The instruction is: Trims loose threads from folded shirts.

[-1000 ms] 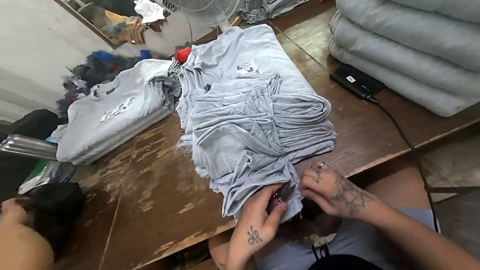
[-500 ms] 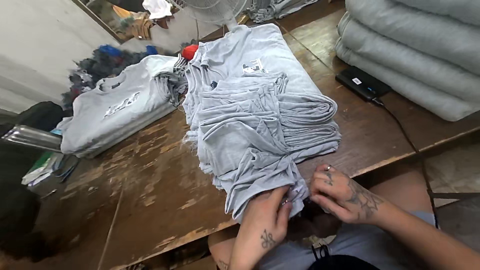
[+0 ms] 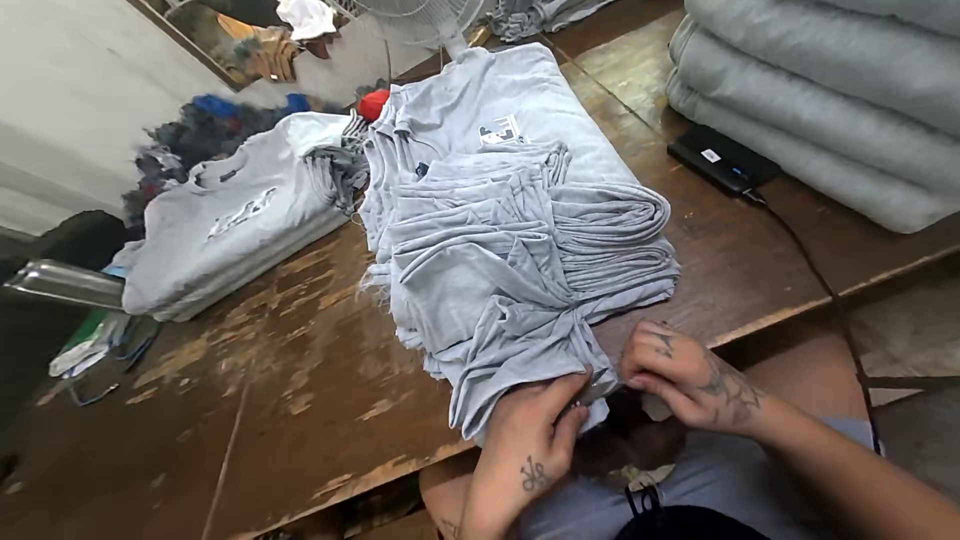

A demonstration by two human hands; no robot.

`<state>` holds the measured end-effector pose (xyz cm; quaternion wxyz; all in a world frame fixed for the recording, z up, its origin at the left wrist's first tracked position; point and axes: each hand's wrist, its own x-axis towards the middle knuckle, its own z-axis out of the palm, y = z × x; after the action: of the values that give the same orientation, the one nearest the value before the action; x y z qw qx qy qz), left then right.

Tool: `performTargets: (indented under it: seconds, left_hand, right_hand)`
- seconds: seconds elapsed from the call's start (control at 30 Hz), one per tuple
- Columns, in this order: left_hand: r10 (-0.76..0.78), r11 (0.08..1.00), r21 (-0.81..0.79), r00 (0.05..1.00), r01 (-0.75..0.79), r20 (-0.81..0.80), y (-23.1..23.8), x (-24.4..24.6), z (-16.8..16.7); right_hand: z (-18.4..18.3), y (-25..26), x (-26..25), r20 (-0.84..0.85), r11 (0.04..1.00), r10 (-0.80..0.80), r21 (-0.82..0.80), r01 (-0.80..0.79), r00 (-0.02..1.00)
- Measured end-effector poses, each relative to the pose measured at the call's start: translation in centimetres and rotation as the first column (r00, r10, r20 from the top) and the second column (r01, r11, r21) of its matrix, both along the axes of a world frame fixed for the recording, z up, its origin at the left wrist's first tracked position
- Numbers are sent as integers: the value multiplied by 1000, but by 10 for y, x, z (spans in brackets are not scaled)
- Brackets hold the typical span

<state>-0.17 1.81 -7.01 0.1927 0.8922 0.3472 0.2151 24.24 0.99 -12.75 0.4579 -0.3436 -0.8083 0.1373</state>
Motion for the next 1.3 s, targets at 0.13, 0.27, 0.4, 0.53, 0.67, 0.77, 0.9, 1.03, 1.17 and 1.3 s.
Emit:
performTargets:
  seconds: [0.13,0.27,0.4,0.53,0.67,0.77,0.9,1.03,1.17,1.3]
  left_hand:
    - [59,997,42,998,-60,33,1,4,-2]
    - [224,937,-332,915,-108,335,8,0,-6]
    - [301,883,-466,831,-57,468,10,-1,-9]
    - [272,890,-453,851,-44,450,10,-5,-10]
    - [206,887,-458,835,61,510,10,-15,-12]
    - [215,880,-469,819,74,532,13,-12,-14]
    - [268,877,-480,815,15,514,12,-3,-12]
    - [277,886,-463,839,-34,469,7,-9,-9]
    - [194,957,-277,907,-91,375,-1,-23,-9]
    - [148,989,15,987,-147,-63,-9,-22,-2]
  right_hand:
    - [0,-1,3,-2,998,59,-4,-59,998]
    - [9,-4,-1,15,998,47,-53,-46,999]
    - [6,2,-27,94,997,-78,25,76,992]
    - [0,2,-27,-54,998,-42,55,45,998]
    - [4,-12,9,-28,971,226,-75,-227,974]
    - [15,-18,8,54,981,188,-59,-184,981]
    - [18,1,-27,118,999,-35,-16,37,992]
    - [7,7,-33,-53,1000,-9,-14,8,999]
    - [3,-9,5,-70,960,261,-91,-266,963]
    - [13,-31,25,105,876,466,-190,-442,878]
